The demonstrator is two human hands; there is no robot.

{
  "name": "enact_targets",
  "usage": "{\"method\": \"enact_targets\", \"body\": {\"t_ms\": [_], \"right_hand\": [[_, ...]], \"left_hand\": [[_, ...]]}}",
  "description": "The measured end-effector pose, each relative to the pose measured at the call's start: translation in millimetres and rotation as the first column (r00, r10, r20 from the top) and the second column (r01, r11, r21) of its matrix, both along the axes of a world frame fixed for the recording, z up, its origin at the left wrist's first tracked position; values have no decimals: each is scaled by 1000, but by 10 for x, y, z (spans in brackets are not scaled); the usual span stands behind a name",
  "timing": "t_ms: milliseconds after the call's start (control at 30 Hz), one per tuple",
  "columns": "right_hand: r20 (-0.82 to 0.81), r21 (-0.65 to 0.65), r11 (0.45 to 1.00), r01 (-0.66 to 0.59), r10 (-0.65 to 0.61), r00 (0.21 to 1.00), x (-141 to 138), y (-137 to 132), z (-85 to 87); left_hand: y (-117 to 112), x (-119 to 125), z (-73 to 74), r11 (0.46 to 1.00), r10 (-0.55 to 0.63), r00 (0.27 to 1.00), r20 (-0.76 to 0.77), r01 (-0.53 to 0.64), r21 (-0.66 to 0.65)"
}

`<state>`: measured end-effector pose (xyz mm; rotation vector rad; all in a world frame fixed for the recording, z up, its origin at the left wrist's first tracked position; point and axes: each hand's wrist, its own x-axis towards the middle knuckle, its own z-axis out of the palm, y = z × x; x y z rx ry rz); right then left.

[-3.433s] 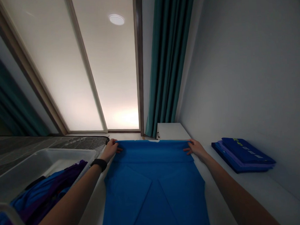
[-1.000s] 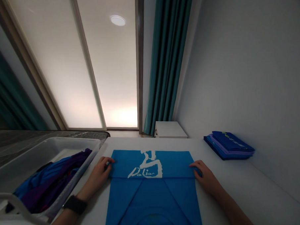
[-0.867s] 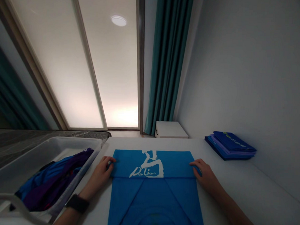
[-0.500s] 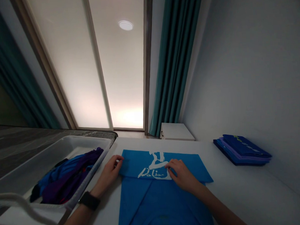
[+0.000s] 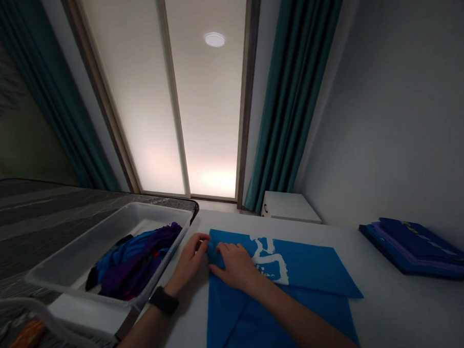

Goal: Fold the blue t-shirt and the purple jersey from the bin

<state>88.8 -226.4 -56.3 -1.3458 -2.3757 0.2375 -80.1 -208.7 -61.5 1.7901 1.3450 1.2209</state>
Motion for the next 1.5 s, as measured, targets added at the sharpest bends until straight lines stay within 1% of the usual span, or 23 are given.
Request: {"method": "enact_targets", "body": {"t_ms": [67, 133, 200, 267, 300, 367, 500, 567, 700, 767, 833, 933, 1067, 1133, 1233, 1400, 1500], "right_hand": [[30, 25, 998, 54, -55, 998, -94, 20, -48], [38, 39, 994, 97, -99, 994, -121, 60, -64], [-1, 19, 989, 144, -144, 990, -77, 126, -34], [-71, -26, 980, 199, -200, 977, 22, 215, 34], [-107, -47, 973, 225, -229, 968, 83, 265, 75], [-168, -66, 966, 252, -260, 951, 206, 367, 157], [-236, -48, 965, 258, -262, 936, 362, 530, 254], [-257, -51, 968, 246, -251, 933, 379, 568, 269], [-269, -54, 973, 223, -229, 935, 340, 548, 283], [-257, -45, 974, 220, -224, 940, 310, 508, 294], [-242, -33, 976, 216, -217, 946, 283, 468, 306], [-242, -16, 980, 199, -197, 950, 249, 424, 324], [-254, -20, 983, 182, -181, 950, 211, 374, 331], [-258, -17, 987, 161, -160, 953, 191, 337, 310], [-248, 15, 996, 91, -84, 965, 157, 260, 229], [-131, 112, 993, -29, 44, 990, 76, 113, -6], [-47, 133, 989, -69, 76, 996, 31, 46, -152]], "left_hand": [[-11, 8, 0, 999, -27, 997, 69, 29, -31], [-10, 13, -12, 998, -36, 987, 157, 44, -53], [10, 10, -39, 997, -21, 973, 229, 38, -69], [43, -1, -81, 998, -1, 972, 235, 18, -68], [61, -7, -108, 998, 6, 979, 204, 5, -56], [99, -18, -172, 1000, 21, 996, 88, -19, -22], [183, -21, -292, 998, 66, 987, -146, -65, 17], [248, -18, -309, 996, 92, 964, -248, -89, 24], [444, -10, -253, 987, 161, 872, -461, -151, 60], [557, -1, -224, 985, 171, 847, -503, -161, 64], [659, 12, -218, 987, 160, 847, -507, -151, 58], [768, 29, -248, 990, 139, 851, -507, -127, 58], [835, 24, -314, 993, 113, 859, -500, -84, 79], [853, 9, -344, 994, 102, 867, -487, -69, 85], [879, -15, -378, 995, 88, 885, -457, -57, 82], [899, -35, -399, 996, 89, 913, -399, -72, 56], [887, -42, -395, 991, 134, 920, -369, -127, 42]]}}
